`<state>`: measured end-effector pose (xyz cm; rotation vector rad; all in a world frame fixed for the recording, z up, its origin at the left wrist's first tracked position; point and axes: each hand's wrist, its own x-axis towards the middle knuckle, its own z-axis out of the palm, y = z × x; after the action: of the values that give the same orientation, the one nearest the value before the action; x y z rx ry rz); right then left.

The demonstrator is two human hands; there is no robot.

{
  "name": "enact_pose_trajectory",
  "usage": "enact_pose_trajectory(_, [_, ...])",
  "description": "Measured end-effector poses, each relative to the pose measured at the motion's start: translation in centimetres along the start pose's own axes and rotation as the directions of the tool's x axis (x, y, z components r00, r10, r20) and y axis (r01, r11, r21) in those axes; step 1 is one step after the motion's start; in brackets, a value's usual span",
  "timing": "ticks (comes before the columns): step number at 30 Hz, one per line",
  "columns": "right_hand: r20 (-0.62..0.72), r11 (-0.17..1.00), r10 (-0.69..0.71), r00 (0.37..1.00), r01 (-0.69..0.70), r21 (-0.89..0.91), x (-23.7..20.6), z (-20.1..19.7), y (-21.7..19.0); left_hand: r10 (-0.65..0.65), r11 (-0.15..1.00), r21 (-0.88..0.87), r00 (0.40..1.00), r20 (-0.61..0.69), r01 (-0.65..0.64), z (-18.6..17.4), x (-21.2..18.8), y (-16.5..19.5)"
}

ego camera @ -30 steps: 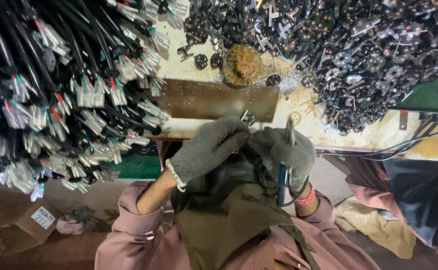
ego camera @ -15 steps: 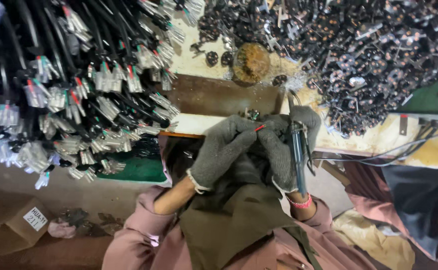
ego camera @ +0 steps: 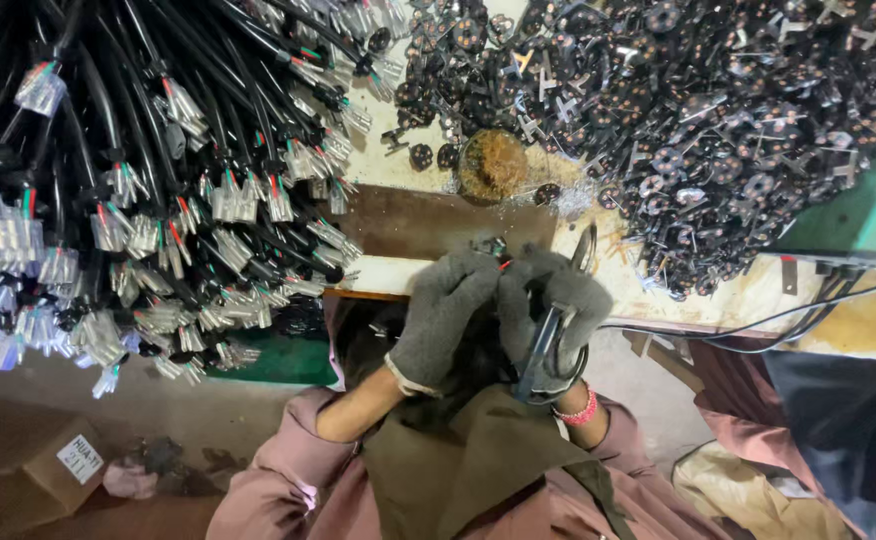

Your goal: The person, wearing gloves, solders wire ends onto small metal connector components at a workbench using a soldering iron, dipping wires into a flux container and repeatedly joining parts, with finished pieces set among large piles of wire harnesses and components.

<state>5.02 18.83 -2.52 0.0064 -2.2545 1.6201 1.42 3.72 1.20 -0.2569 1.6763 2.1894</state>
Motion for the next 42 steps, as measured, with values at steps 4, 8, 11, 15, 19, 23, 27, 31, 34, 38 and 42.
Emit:
enact_pose_trajectory(4, [0.006, 0.956, 0.287, 0.958, -0.287, 0.065, -1.9, -1.5, 2.4, 0.321, 0.82, 0.531, 0.94, -0.116, -0.215, -1.5, 1.6, 3.0])
enact_pose_trajectory(8, [-0.035, 0.971, 0.189, 0.981, -0.192, -0.142, -0.9, -3.0, 2.6, 0.571, 0.546, 0.724, 0.82, 0.046, -0.421, -3.8, 5.4, 4.7])
enact_pose_trajectory(11, [-0.008, 0.985, 0.171, 0.985, -0.171, 0.024, 1.1, -2.2, 1.3, 0.496, 0.512, 0.789, 0.867, 0.051, -0.34, -3.4, 8.2, 4.7])
enact_pose_trajectory(15, [0.132, 0.844, 0.112, 0.985, -0.024, -0.536, 3.4, -1.6, -1.0, 0.474, 0.496, 0.826, 0.88, 0.001, -0.269, -2.5, 9.1, 4.7])
enact_pose_trajectory(19, [0.042, 0.92, 0.248, 0.968, -0.221, -0.325, 4.2, -1.6, -1.8, 0.451, 0.579, 0.754, 0.892, 0.023, -0.311, -2.9, 6.5, 5.7])
enact_pose_trajectory(23, [0.163, 0.915, 0.22, 0.962, -0.146, -0.376, 4.1, -1.8, -1.7, 0.301, 0.707, 0.659, 0.952, 0.049, -0.257, -3.7, 3.2, 5.3])
enact_pose_trajectory(27, [0.266, 0.951, 0.001, 0.964, 0.081, -0.298, 3.9, -2.0, -1.1, -0.053, 0.869, 0.494, 0.985, 0.164, -0.035, -4.0, 2.3, 3.2])
enact_pose_trajectory(31, [0.442, 0.946, -0.01, 0.897, 0.152, -0.288, 3.9, -3.0, -0.4, -0.179, 0.876, 0.482, 0.927, 0.328, -0.001, -3.1, 2.3, 2.0])
enact_pose_trajectory(34, [0.427, 0.951, -0.012, 0.904, 0.143, -0.275, 3.7, -3.4, -0.4, -0.118, 0.826, 0.557, 0.94, 0.321, -0.087, -2.3, 1.8, 2.7])
enact_pose_trajectory(38, [0.404, 0.981, -0.009, 0.915, 0.086, -0.172, 4.0, -3.1, -1.0, 0.198, 0.638, 0.664, 0.916, 0.348, -0.39, -2.3, 2.1, 4.0])
enact_pose_trajectory(42, [0.38, 0.833, 0.224, 0.897, 0.026, -0.552, 4.6, -2.0, -1.6, 0.31, 0.564, 0.675, 0.879, 0.361, -0.476, -2.5, 3.0, 3.3])
